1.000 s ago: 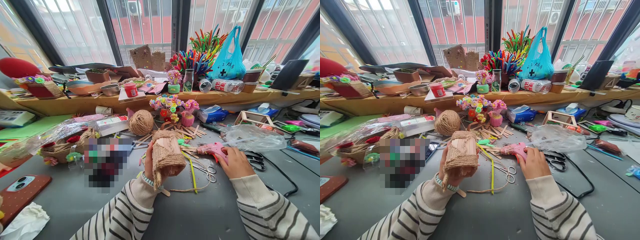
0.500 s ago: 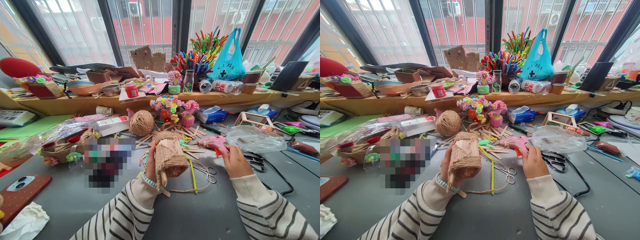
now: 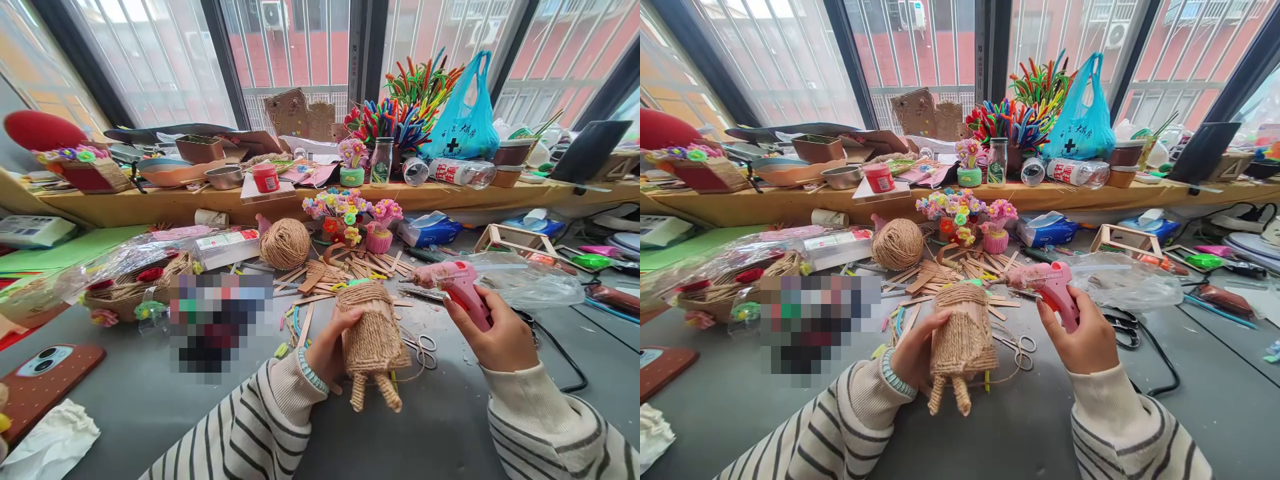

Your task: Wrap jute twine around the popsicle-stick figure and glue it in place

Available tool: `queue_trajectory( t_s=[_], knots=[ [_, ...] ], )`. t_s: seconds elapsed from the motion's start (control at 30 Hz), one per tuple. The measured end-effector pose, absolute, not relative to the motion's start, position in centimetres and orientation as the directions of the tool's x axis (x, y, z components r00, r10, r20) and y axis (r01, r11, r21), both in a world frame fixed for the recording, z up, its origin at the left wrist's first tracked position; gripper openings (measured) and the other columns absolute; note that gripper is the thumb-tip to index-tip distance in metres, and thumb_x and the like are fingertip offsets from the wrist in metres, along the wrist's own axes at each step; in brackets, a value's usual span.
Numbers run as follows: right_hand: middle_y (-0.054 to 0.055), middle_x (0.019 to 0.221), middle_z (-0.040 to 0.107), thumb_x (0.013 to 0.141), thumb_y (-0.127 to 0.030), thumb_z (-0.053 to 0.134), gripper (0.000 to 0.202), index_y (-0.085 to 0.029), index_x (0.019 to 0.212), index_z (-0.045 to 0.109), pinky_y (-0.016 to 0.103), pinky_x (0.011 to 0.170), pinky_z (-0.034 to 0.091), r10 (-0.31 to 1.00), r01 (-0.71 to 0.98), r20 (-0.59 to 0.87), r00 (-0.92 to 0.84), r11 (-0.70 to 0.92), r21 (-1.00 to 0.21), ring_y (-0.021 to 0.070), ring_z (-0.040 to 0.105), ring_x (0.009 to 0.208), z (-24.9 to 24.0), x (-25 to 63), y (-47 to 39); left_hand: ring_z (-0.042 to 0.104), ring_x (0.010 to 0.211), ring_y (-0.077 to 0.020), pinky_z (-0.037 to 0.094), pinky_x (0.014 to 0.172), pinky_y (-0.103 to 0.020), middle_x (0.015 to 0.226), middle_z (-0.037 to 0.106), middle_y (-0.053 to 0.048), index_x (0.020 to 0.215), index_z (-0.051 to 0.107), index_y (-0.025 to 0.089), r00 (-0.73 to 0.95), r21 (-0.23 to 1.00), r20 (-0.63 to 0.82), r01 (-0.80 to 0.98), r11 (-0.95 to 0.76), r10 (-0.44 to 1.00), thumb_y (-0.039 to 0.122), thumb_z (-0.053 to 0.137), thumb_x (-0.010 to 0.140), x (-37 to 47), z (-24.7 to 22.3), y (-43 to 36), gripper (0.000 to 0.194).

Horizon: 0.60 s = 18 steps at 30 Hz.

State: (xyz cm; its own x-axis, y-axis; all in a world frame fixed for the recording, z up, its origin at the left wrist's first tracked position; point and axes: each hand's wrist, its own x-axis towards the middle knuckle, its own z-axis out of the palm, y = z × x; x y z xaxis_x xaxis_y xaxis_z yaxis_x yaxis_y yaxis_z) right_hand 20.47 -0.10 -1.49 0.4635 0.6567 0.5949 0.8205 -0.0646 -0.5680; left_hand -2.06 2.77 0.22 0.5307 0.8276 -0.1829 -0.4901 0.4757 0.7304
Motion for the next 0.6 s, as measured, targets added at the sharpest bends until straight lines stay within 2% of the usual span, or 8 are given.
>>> queue_trajectory(
  t_s=[0.1,0.27,0.43,0.6],
  knots=[
    [0.016,0.093,0.069,0.074,-0.083,0.042,0.082,-0.011,0.108,0.064,0.038,0.072,0.05,0.627,0.834,0.636,0.45,-0.041,-0.55,0.0271,0.064,0.078,-1.2,20.2,-0.4,0.062,0.115,-0.0319,0.05,0.095,-0.042,0.116,0.07,-0.009,0.112,0.059,0.022,0.464,0.78,-0.159,-0.482,0.399,0.871,0.034,0.078,0.069,-2.0,-0.5,2.8,0.049],
    [0.015,0.092,0.068,0.081,-0.072,0.048,0.068,-0.012,0.111,0.061,0.039,0.07,0.051,0.578,0.889,0.729,0.367,0.013,-0.458,0.0262,0.063,0.075,-1.0,19.6,-1.1,0.06,0.116,-0.0311,0.043,0.102,-0.044,0.117,0.067,-0.012,0.113,0.052,0.02,0.382,0.888,-0.1,-0.381,0.255,0.919,0.034,0.085,0.063,-1.8,-1.4,3.1,0.061],
    [0.013,0.086,0.064,0.086,-0.056,0.055,0.048,-0.014,0.109,0.057,0.039,0.067,0.051,0.543,0.931,0.804,0.242,0.102,-0.349,0.0259,0.062,0.073,-0.9,19.4,-1.5,0.057,0.119,-0.0314,0.041,0.103,-0.044,0.121,0.064,-0.013,0.115,0.048,0.019,0.384,0.919,-0.072,-0.334,0.211,0.921,0.041,0.083,0.064,-2.0,-1.6,3.3,0.066],
    [0.011,0.084,0.065,0.084,-0.05,0.06,0.042,-0.014,0.104,0.057,0.035,0.061,0.049,0.483,0.961,0.862,0.153,0.129,-0.243,0.0242,0.064,0.073,-1.0,19.4,-1.3,0.054,0.125,-0.033,0.039,0.104,-0.044,0.129,0.06,-0.015,0.12,0.042,0.019,0.428,0.933,-0.059,-0.297,0.202,0.902,0.045,0.082,0.065,-2.1,-1.5,3.3,0.072]
  ],
)
